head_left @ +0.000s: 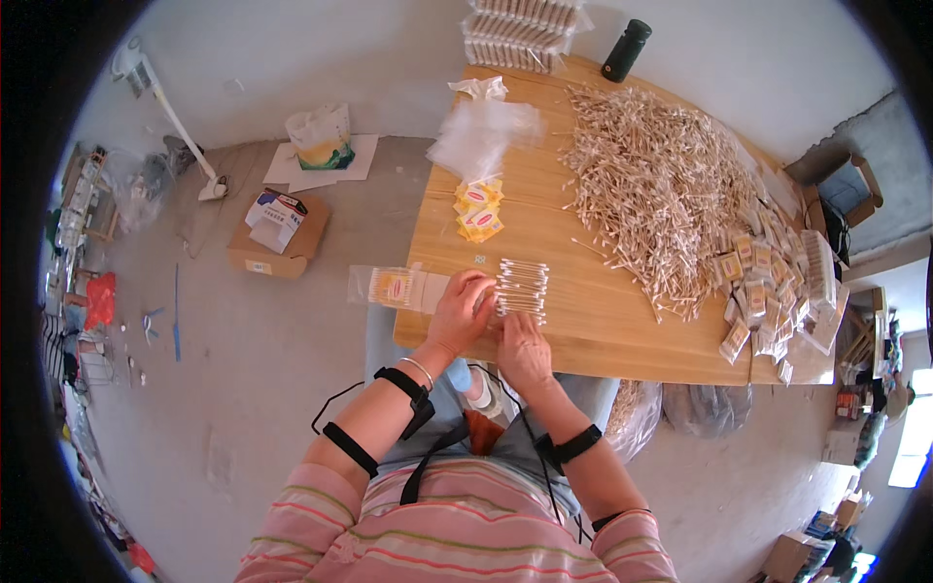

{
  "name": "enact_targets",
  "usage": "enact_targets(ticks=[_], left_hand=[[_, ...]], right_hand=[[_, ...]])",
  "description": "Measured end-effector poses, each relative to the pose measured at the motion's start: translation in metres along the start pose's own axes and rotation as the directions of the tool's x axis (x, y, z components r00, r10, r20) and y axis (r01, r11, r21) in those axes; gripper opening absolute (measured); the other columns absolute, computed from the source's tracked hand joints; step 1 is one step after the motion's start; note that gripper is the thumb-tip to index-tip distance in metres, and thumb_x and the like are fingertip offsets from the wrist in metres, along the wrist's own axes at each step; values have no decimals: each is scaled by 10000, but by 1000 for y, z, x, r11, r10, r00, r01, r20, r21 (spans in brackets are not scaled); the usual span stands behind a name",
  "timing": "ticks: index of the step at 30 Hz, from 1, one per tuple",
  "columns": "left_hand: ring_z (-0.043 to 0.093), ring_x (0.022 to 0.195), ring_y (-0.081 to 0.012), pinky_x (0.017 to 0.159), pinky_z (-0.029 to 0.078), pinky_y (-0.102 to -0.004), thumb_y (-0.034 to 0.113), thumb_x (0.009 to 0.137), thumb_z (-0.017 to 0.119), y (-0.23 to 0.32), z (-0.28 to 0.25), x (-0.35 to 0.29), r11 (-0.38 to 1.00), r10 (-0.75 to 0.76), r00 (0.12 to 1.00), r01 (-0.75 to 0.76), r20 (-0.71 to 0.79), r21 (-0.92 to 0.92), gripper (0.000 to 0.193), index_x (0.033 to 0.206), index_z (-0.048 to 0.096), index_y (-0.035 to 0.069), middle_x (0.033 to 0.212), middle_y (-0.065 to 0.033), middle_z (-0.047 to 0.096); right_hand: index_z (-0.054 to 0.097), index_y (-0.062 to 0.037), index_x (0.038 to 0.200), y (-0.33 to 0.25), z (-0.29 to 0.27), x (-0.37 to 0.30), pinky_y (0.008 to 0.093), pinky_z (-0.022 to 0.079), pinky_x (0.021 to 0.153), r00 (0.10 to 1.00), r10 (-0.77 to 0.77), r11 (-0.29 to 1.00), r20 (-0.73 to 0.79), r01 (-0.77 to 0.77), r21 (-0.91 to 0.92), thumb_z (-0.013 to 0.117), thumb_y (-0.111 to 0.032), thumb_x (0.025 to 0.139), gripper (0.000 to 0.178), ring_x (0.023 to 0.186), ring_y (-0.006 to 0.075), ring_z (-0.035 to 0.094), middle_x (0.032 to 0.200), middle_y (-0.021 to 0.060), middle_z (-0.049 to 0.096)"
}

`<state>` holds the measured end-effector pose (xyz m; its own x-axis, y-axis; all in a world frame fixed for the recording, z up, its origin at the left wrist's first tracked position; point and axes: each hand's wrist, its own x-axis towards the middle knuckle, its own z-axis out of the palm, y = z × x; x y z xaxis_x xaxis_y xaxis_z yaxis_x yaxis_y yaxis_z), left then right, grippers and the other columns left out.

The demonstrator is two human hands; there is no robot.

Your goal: Gathering cotton swabs from a large pile, aligning them, and placing them into a small clear plastic bag.

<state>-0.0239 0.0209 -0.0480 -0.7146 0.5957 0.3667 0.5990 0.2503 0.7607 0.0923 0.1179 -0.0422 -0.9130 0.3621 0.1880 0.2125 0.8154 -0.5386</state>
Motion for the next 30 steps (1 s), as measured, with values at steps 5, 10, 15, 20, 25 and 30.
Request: enact_targets(ticks=[5, 10, 15, 20, 25, 30], left_hand=[[562, 1004, -320, 866, 492, -382, 90, 817, 664, 7, 0, 1, 998, 3, 1000, -3, -12, 63, 270, 1082, 635, 53, 1106, -141, 549], [556, 954, -309, 846, 492, -387, 77, 799, 668, 7, 1, 1, 999, -10, 1000, 9, 16, 46, 222, 1018, 649, 43, 1087, -143, 539], [569, 992, -345, 855, 492, -395, 64, 808, 653, 7, -2, 1, 999, 2, 1000, -3, 10, 51, 174, 978, 641, 30, 1094, -166, 554], [551, 1012, -348, 882, 478, -401, 31, 794, 619, 7, 1, 2, 998, 7, 1000, -5, -28, 56, 217, 1010, 611, 15, 1096, -163, 546], [539, 1041, -355, 910, 468, -406, 12, 796, 596, 8, -1, 2, 998, -17, 999, 19, -36, 57, 249, 1044, 591, 11, 1095, -175, 545], [525, 1057, -370, 928, 459, -415, 12, 793, 579, 10, -1, 4, 997, 8, 1000, -6, -25, 81, 300, 1093, 562, 8, 1115, -183, 538]], right_hand=[[570, -47, 979, 19, -26, 41, 477, 452, 784, 998, 31, 998, -62, -27, 64, 578, -68, 850, 130, 918, 382, 547, 908, 170, 575], [591, -50, 940, 30, -27, 47, 465, 452, 836, 1000, 23, 997, -4, -23, -70, 583, -42, 829, 111, 940, 370, 547, 986, 164, 587], [626, -54, 890, 25, -24, 48, 467, 445, 846, 1000, 21, 997, -22, -22, -67, 601, -85, 827, 74, 956, 344, 546, 992, 144, 589], [635, -53, 893, 24, -25, 68, 452, 446, 847, 998, 18, 990, 56, -10, -140, 594, -146, 848, 111, 995, 328, 544, 999, 132, 592], [642, -51, 895, 19, -28, 78, 439, 445, 866, 984, -5, 972, 177, 47, -232, 565, -170, 867, 145, 1031, 313, 545, 1008, 127, 596], [602, -48, 906, 27, -26, 76, 429, 452, 871, 969, -154, 933, 194, 207, -294, 536, -127, 868, 110, 1015, 320, 541, 1006, 139, 588]])
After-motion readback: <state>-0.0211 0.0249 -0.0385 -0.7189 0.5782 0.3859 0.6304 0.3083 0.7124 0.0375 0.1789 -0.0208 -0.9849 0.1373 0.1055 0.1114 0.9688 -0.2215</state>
